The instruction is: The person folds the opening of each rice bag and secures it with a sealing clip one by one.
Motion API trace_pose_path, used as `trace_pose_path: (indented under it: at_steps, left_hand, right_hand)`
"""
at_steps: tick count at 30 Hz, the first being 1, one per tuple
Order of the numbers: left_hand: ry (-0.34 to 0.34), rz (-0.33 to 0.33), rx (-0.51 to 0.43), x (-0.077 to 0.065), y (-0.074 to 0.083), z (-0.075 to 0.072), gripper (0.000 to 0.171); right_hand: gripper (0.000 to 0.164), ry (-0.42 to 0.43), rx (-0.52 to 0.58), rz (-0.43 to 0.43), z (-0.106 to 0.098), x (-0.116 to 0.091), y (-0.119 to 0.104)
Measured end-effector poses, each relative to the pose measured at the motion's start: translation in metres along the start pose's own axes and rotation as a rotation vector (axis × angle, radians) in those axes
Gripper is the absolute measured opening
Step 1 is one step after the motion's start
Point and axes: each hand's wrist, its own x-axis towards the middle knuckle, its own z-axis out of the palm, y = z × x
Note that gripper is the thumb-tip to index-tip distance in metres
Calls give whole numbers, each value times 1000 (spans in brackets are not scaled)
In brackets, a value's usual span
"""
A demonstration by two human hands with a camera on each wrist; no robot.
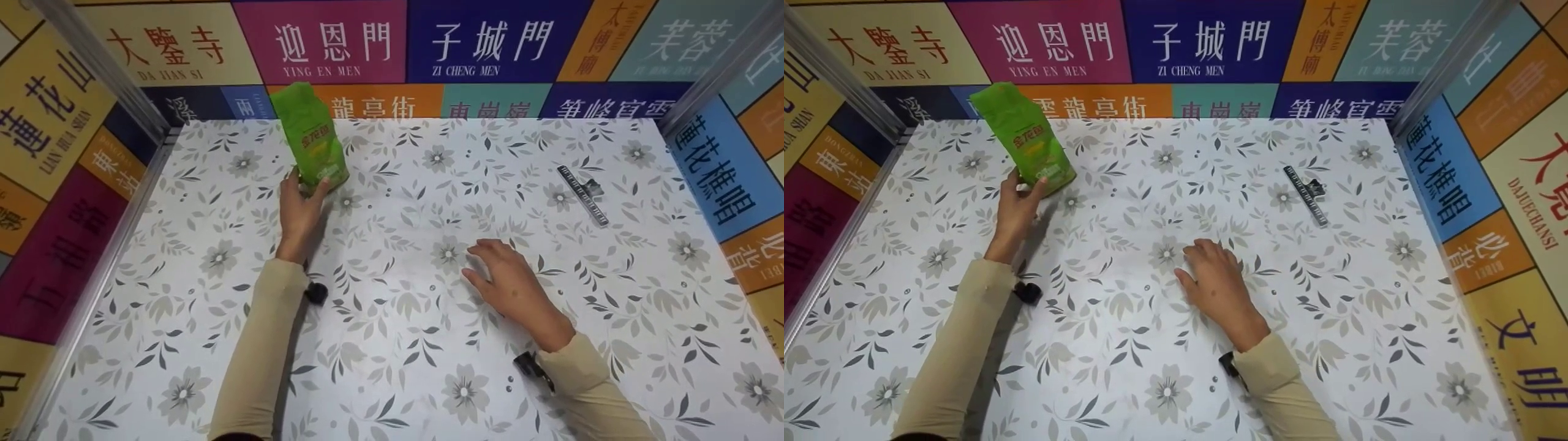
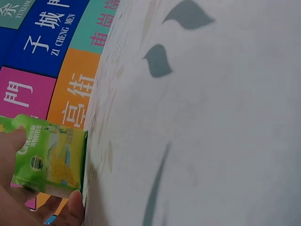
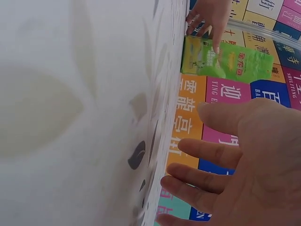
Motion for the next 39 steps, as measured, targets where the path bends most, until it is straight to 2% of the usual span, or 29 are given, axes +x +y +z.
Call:
trace_pose_path:
  at_steps: [6,17,22,29,39]
  left_hand:
    - [19,-10,-1,1,-1,1,66]
    - [44,14,-44,-2,-1,1,60]
    - [26,1,-54,-4,-1,3,62]
    - [5,30,-19,-5,0,5,62]
    - [-23,20,9,-8,2,5,59]
  right_hand:
    - [42,-17,-7,4,1,2,-3]
    - [44,-23,-6,0,2,4,-2]
    - [44,-36,-1,4,1,5,-3]
    - [42,-29,4,27,0,6,-4]
    - [41,-13,22,48,0,7,-3]
